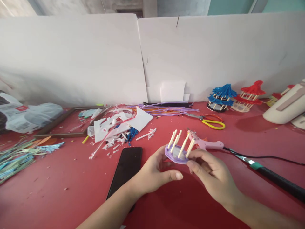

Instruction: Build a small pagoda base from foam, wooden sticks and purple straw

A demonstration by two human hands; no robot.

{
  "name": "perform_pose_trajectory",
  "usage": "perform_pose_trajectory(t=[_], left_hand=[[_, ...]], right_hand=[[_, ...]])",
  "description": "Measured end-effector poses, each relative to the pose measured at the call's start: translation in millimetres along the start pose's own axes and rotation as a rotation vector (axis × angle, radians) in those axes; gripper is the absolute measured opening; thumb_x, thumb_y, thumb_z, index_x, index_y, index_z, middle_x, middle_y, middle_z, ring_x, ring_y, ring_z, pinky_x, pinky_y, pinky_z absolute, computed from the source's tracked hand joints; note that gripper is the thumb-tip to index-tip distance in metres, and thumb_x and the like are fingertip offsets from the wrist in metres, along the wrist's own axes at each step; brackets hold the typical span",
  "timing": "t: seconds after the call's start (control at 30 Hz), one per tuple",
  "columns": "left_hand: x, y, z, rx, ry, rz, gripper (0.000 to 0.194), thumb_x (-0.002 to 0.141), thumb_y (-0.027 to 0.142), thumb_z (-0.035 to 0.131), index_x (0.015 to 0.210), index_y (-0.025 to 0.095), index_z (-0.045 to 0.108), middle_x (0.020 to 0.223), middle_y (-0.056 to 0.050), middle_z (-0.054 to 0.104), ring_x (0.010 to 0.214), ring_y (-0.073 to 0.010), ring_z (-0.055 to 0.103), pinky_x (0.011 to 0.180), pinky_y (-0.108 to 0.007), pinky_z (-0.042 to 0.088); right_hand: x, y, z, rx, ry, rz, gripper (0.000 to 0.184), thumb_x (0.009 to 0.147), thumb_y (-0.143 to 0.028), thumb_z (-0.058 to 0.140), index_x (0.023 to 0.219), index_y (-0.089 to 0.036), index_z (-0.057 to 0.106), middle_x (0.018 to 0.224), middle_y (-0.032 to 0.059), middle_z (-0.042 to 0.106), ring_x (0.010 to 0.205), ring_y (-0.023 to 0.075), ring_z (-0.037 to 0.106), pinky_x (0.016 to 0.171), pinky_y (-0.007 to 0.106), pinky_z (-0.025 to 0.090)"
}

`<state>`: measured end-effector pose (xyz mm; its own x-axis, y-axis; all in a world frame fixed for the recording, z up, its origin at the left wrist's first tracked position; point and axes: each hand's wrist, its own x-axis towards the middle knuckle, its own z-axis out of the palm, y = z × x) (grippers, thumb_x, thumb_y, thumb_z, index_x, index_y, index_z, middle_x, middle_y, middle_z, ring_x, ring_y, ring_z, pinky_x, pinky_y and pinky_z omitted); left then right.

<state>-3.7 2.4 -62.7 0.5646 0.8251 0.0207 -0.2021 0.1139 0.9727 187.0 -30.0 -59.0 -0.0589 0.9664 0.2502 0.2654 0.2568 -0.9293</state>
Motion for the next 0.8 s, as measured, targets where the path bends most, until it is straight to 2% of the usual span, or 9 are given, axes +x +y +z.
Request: perform_pose_trajectory(t=[0.1,0.23,0.37,0.53,0.67,0.8], left_hand=[[2.0,-1.8,-0.3,-0.047,-0.015,0.043,0.072,0.064,0.024,0.084,0.127,0.022,0.050,0.135,-0.013,0.055,0.127,-0.0300,0.050,0.109,-0.046,0.036],[3.7,-2.0,1.8,-0.037,-0.001,0.095,0.087,0.053,0.013,0.089,0.129,0.023,0.049,0.137,-0.012,0.054,0.129,-0.0311,0.047,0.109,-0.045,0.036],[4.2,-2.7,0.6,-0.066,0.057,0.083,0.073,0.060,0.015,0.086,0.124,0.022,0.052,0.130,-0.011,0.059,0.122,-0.0291,0.054,0.103,-0.042,0.041],[4.7,-2.1,-3.0,-0.112,0.093,0.083,0.063,0.063,0.016,0.085,0.116,0.024,0.051,0.107,-0.004,0.065,0.095,-0.0185,0.064,0.086,-0.033,0.050],[4.2,2.3,0.9,-0.011,0.105,0.121,0.065,0.055,0.013,0.088,0.108,0.022,0.052,0.105,-0.003,0.064,0.099,-0.0190,0.061,0.089,-0.032,0.047],[2.2,3.8,4.8,0.019,0.113,0.089,0.061,0.057,0.016,0.088,0.107,0.022,0.052,0.103,-0.003,0.064,0.096,-0.0193,0.062,0.088,-0.033,0.047]], right_hand=[[0.6,-0.6,0.9,0.018,-0.006,0.013,0.014,0.087,-0.035,0.060,0.087,-0.021,0.064,0.066,-0.0012,0.062,0.055,0.0102,0.059,0.048,0.018,0.049],[0.0,-1.9,0.8,0.058,-0.037,-0.013,0.011,0.087,-0.032,0.060,0.087,-0.022,0.064,0.070,-0.0012,0.062,0.060,0.0099,0.060,0.052,0.017,0.050],[-2.5,-0.4,0.0,0.033,-0.032,-0.014,0.012,0.088,-0.033,0.059,0.089,-0.022,0.063,0.068,-0.0018,0.061,0.055,0.0087,0.056,0.047,0.017,0.046],[-5.3,2.7,1.7,-0.009,-0.018,-0.038,0.013,0.089,-0.033,0.058,0.093,-0.021,0.063,0.070,-0.0011,0.062,0.051,0.0089,0.053,0.045,0.019,0.045],[-6.4,0.6,3.3,-0.057,-0.009,-0.050,0.013,0.089,-0.032,0.058,0.091,-0.021,0.062,0.068,-0.0011,0.062,0.048,0.0087,0.050,0.041,0.019,0.041],[-4.6,-2.2,3.5,-0.043,-0.025,-0.115,0.007,0.088,-0.028,0.059,0.091,-0.023,0.063,0.071,-0.0018,0.063,0.055,0.0091,0.055,0.047,0.019,0.046]])
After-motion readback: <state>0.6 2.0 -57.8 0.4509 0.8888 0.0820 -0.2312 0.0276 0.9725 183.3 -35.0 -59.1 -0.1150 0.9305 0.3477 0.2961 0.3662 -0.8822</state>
